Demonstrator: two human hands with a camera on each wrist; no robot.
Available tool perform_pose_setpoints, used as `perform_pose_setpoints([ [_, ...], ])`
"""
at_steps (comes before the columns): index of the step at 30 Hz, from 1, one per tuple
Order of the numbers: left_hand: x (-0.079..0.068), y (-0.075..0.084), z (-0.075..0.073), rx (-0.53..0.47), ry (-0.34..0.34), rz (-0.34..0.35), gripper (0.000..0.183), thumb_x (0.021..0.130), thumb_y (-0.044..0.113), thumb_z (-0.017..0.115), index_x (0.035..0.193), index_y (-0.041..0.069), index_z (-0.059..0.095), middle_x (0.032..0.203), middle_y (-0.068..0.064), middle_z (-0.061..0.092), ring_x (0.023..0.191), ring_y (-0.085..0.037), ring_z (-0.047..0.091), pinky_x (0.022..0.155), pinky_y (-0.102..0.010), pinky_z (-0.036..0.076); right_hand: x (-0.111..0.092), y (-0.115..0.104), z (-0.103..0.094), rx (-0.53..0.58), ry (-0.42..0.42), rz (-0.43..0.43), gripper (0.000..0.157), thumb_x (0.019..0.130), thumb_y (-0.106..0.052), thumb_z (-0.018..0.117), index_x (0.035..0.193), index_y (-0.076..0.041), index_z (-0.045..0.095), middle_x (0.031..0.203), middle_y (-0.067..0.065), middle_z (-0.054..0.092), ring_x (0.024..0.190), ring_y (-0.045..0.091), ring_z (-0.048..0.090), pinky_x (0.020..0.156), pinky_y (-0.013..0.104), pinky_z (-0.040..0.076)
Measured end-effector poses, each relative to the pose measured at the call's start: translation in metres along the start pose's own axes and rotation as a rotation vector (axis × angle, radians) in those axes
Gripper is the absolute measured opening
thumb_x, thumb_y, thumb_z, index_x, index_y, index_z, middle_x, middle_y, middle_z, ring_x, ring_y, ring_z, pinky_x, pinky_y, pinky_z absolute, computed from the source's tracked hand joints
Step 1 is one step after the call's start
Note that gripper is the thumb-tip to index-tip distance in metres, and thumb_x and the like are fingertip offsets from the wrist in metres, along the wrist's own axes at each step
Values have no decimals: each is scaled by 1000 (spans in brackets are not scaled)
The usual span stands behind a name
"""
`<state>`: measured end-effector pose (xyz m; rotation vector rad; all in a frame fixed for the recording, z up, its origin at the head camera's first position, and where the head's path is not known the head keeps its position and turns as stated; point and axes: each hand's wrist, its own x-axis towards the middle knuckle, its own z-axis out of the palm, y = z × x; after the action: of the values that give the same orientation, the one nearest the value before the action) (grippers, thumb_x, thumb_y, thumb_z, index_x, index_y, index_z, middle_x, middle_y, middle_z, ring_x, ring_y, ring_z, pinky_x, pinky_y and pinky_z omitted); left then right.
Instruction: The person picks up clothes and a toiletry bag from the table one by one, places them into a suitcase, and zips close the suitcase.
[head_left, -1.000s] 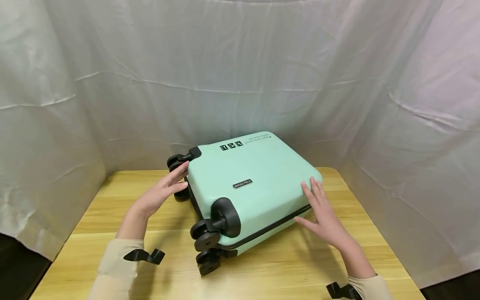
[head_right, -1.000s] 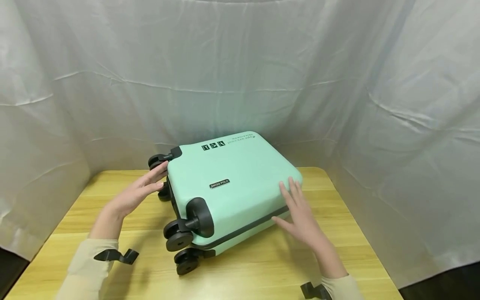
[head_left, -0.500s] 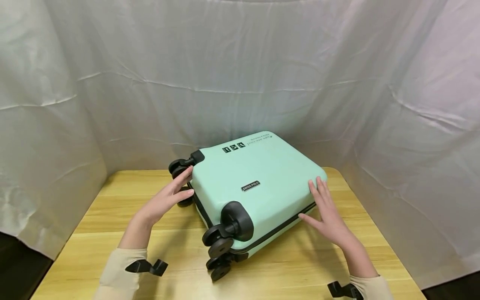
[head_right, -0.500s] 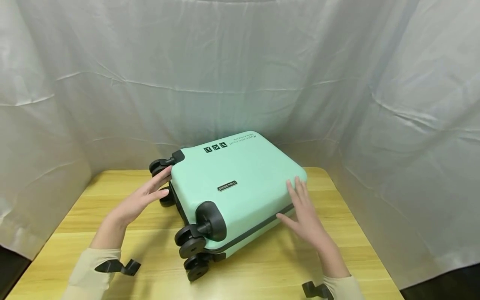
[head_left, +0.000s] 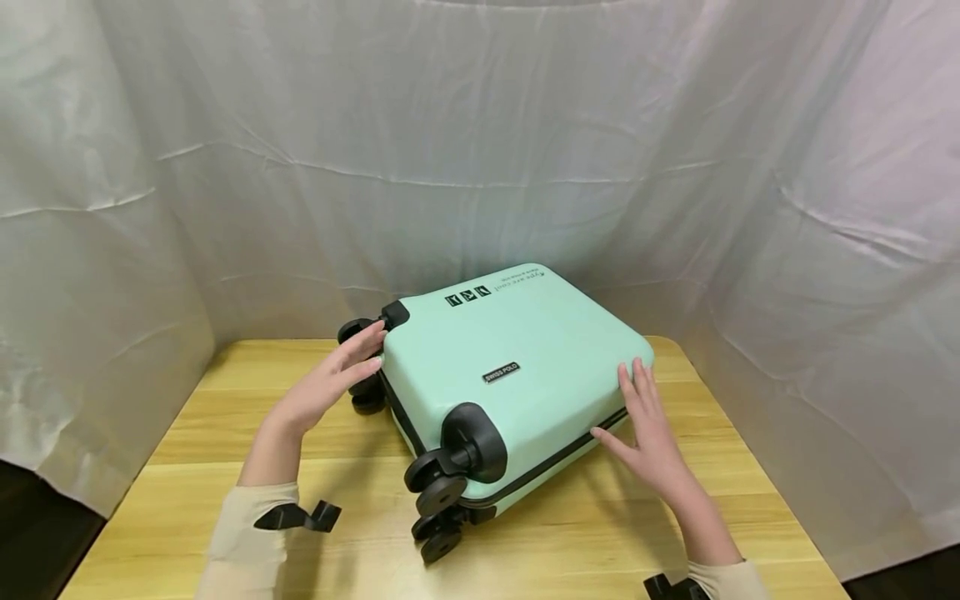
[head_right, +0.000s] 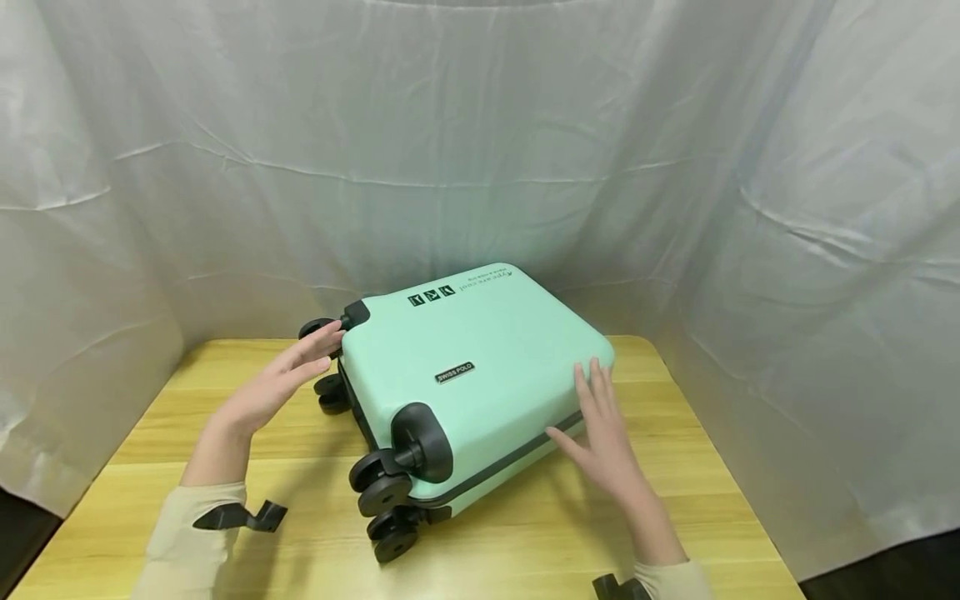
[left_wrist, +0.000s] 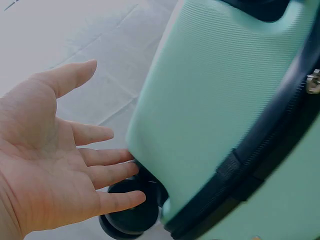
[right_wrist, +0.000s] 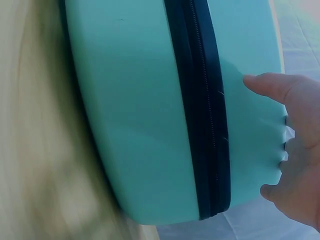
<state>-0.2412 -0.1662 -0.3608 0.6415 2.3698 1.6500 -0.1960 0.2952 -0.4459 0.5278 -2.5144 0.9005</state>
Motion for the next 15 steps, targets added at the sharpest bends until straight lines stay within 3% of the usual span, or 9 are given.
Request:
perform_pose_setpoints([
  [7, 13, 10, -11, 81, 49, 24, 62, 102, 37, 49, 155, 17, 25, 162, -4, 26, 150, -28, 22, 118, -55, 23, -13, -8, 5, 57, -2, 22, 102, 83, -17, 76, 158, -13, 7, 164, 20, -6, 148, 50, -1, 111, 74, 11],
  [10, 21, 12, -12, 123, 83, 30, 61, 101, 39, 50, 154, 19, 28, 161, -5, 28, 148, -31, 26, 117, -56, 27, -19, -13, 9, 92, -10, 37, 102, 83, -17, 76, 158, -13, 6, 164, 18, -9, 148, 50, 0, 109, 75, 12],
  [15, 36, 17, -10, 291, 143, 22, 61, 99, 45, 51, 153, 24, 32, 160, -5, 29, 147, -34, 28, 115, -56, 29, -25, -25, 17, 121, -33, 48, 103, 84, -19, 75, 158, -14, 4, 164, 17, -12, 149, 48, 0, 107, 76, 15],
])
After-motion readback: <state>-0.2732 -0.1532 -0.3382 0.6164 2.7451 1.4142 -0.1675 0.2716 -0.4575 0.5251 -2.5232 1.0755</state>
